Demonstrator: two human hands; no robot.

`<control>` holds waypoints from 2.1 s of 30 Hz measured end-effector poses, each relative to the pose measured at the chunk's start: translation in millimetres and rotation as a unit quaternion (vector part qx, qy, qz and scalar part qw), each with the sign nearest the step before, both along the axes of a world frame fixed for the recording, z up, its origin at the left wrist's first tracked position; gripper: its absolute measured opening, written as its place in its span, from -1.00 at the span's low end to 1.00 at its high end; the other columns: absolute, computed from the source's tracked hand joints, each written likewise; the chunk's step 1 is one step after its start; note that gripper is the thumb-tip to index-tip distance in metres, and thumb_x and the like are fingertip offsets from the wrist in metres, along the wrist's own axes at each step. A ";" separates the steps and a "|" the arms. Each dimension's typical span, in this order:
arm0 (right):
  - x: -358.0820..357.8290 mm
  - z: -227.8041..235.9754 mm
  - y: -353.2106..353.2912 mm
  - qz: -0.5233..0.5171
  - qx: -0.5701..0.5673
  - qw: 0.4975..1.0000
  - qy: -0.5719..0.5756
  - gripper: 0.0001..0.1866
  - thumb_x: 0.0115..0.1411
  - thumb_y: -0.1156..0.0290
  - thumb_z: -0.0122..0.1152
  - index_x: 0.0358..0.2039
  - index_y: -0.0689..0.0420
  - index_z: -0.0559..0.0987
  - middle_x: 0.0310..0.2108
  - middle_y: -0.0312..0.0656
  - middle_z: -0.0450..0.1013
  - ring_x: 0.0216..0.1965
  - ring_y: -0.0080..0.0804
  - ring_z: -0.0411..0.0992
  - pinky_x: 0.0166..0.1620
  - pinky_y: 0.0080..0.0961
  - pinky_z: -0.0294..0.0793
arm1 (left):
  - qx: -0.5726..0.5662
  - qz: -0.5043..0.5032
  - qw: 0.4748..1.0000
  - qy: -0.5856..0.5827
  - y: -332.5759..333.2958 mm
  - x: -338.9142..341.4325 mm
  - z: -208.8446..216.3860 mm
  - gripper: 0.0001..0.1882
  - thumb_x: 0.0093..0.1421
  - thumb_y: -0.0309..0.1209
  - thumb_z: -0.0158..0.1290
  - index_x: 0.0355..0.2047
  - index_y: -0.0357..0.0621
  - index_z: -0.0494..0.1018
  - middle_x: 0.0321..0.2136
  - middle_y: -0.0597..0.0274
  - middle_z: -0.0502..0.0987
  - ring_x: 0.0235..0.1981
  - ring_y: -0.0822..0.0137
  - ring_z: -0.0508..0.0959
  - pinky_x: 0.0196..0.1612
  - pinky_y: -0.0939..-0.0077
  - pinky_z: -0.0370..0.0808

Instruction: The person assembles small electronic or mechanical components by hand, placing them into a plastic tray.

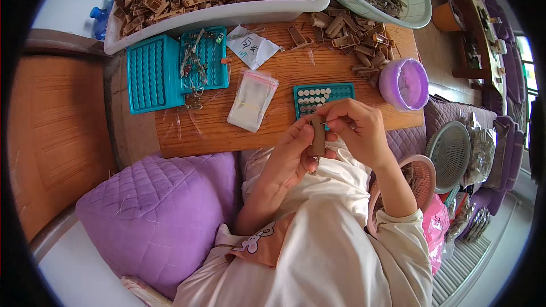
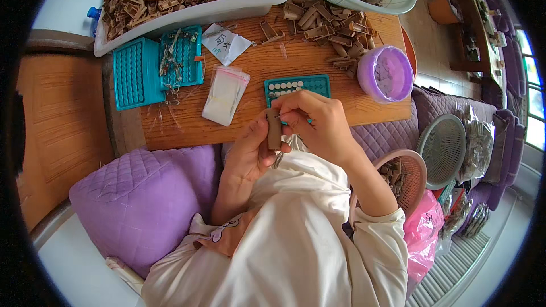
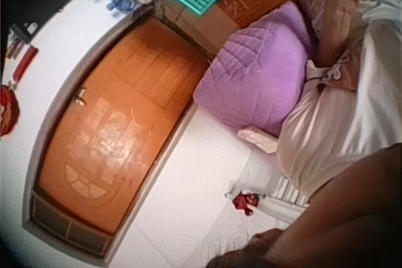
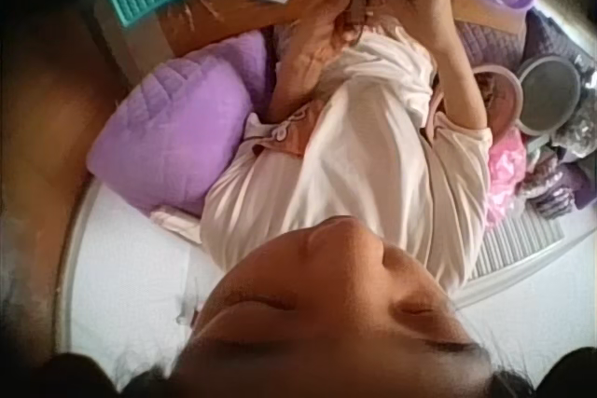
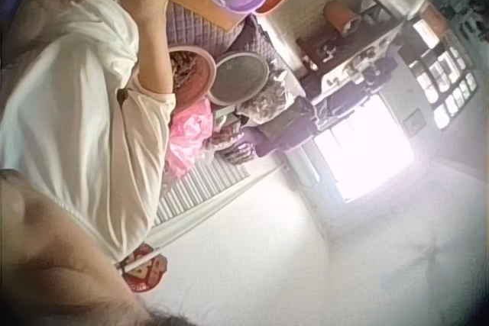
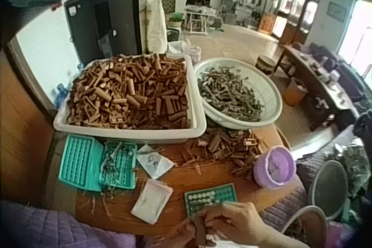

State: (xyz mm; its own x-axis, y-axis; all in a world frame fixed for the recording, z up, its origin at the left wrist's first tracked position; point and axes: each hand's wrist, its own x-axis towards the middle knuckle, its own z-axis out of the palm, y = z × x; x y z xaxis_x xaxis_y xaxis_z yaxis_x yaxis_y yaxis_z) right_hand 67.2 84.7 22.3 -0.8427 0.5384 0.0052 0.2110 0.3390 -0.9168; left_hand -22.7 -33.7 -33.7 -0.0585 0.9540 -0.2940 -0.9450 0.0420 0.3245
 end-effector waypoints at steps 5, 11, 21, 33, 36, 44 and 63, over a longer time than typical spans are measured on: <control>3.3 -4.4 -3.5 0.005 -0.010 0.999 -0.030 -0.94 -0.05 0.67 0.01 -0.51 0.28 0.39 -0.44 -0.12 0.42 -0.59 -0.51 0.41 -0.50 -0.63 0.42 | 0.007 0.005 1.000 -0.009 -1.1 5.3 -5.3 -0.57 0.15 -0.15 -0.20 -0.09 -0.20 0.17 -0.39 0.18 0.42 -0.52 0.44 0.52 -0.78 0.89 0.28; 9.5 -20.2 -0.2 0.013 -0.043 0.999 -0.029 -0.92 -0.09 0.71 0.01 -0.56 0.28 0.36 -0.41 -0.10 0.43 -0.61 -0.57 0.38 -0.53 -0.67 0.40 | -0.024 -0.006 0.999 0.047 -0.8 9.3 -8.8 -0.61 0.16 -0.18 -0.21 -0.11 -0.20 0.20 -0.41 0.19 0.43 -0.55 0.48 0.50 -0.78 0.89 0.23; 35.3 3.0 15.0 0.110 -0.094 0.987 -0.076 -0.85 -0.11 0.62 0.08 -0.45 0.19 0.42 -0.44 -0.15 0.36 -0.45 -0.34 0.38 -0.42 -0.52 0.37 | 0.078 -0.150 0.982 0.080 10.5 15.2 -17.1 -0.54 0.14 -0.11 -0.20 -0.09 -0.20 0.20 -0.46 0.27 0.44 -0.61 0.55 0.46 -0.74 0.83 0.26; 213.7 76.1 58.0 0.032 0.022 0.882 -0.470 -0.75 -0.27 0.50 0.17 -0.46 0.22 0.48 -0.54 -0.11 0.40 -0.54 -0.30 0.40 -0.44 -0.47 0.37 | -0.141 0.130 0.855 0.481 9.0 -43.5 -1.8 -0.58 0.09 -0.31 -0.04 -0.07 -0.19 0.19 -0.27 0.18 0.42 -0.31 0.49 0.40 -0.37 0.73 0.34; 209.4 62.8 73.0 0.063 0.114 0.908 -0.398 -0.65 -0.28 0.45 0.20 -0.37 0.20 0.49 -0.56 -0.15 0.40 -0.54 -0.47 0.41 -0.44 -0.59 0.37 | -0.184 0.253 0.703 0.639 32.6 -84.4 24.0 -0.75 0.06 -0.49 -0.07 -0.20 -0.20 0.33 -0.30 0.23 0.44 -0.28 0.50 0.41 -0.28 0.65 0.34; 17.2 29.5 194.9 -0.088 0.202 0.973 -0.073 -0.77 -0.02 0.43 0.06 -0.31 0.22 0.43 -0.60 -0.21 0.38 -0.54 -0.55 0.30 -0.41 -0.60 0.31 | -0.372 0.119 0.289 0.874 104.1 -204.8 51.6 -0.74 -0.03 -0.35 0.02 -0.29 -0.12 0.42 -0.35 0.17 0.48 -0.30 0.17 0.45 -0.25 0.36 0.38; -27.4 19.4 263.3 -0.291 0.006 0.925 0.244 -0.81 0.01 0.35 0.05 -0.42 0.21 0.47 -0.54 -0.26 0.43 -0.50 -0.54 0.40 -0.41 -0.67 0.32 | -0.285 0.178 0.445 0.830 104.1 -162.3 61.3 -0.68 -0.10 -0.37 0.08 -0.29 -0.21 0.38 -0.52 0.10 0.49 -0.48 0.22 0.50 -0.40 0.45 0.38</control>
